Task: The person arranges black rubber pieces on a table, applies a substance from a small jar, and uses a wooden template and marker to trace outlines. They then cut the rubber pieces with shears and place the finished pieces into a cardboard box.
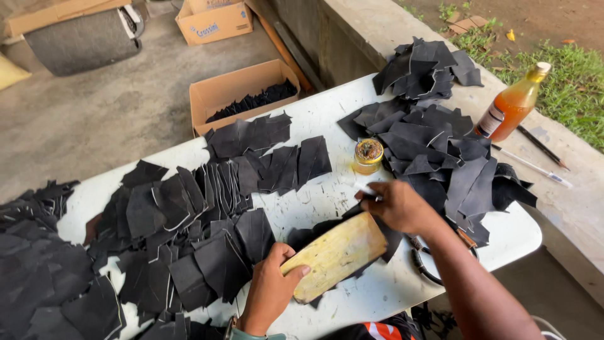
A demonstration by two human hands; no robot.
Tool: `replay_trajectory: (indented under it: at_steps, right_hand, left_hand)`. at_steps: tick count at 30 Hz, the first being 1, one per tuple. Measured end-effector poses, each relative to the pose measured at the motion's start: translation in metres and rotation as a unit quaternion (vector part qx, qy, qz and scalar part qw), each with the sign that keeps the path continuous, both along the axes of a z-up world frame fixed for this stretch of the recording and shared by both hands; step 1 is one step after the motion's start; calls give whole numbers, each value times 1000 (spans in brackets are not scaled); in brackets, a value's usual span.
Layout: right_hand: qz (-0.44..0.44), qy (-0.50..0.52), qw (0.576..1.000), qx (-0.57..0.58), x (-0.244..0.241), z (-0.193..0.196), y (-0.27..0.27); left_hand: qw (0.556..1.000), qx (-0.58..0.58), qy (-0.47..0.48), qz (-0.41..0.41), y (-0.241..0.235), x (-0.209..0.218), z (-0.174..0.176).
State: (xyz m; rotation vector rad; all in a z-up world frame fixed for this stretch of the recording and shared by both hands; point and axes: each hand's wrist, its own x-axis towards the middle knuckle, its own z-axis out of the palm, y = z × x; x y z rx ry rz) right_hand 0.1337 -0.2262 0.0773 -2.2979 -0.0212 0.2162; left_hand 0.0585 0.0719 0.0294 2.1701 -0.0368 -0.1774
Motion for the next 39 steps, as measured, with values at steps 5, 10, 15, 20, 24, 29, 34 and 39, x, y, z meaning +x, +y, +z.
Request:
replay_trajectory:
  at_steps: [5,10,15,20,24,29,34,39]
  right_hand:
    - [-22,-156,986,50,8,50,-20]
    - [18,-211,959,187,13,81,-22]
    - [42,-75,879,470,18,81,-18]
    - [27,0,859,511,23,43,-7]
    - [-38,69,831,551,18,10,-8]
    - [94,42,836,539,-15,-28,-1]
    - [61,66,859,504,-24,-28,18]
    - [35,43,858,510,-19,-28,23]
  left_hand:
    - [993,-77,59,-59,18,21,-3]
    - [988,152,-5,28,16,28,-9]
    - [845,-521,96,-69,-17,37,-31]
    - [598,-778,26,-190,-32,42,-32]
    - [720,-693,-6,41,-35,49,-3]
    - [749,-648,-115,76,-33,43,15]
    - [723,-682,-76,78,-32,40,4]
    - [649,-758,-63,31,-20,41,-2]
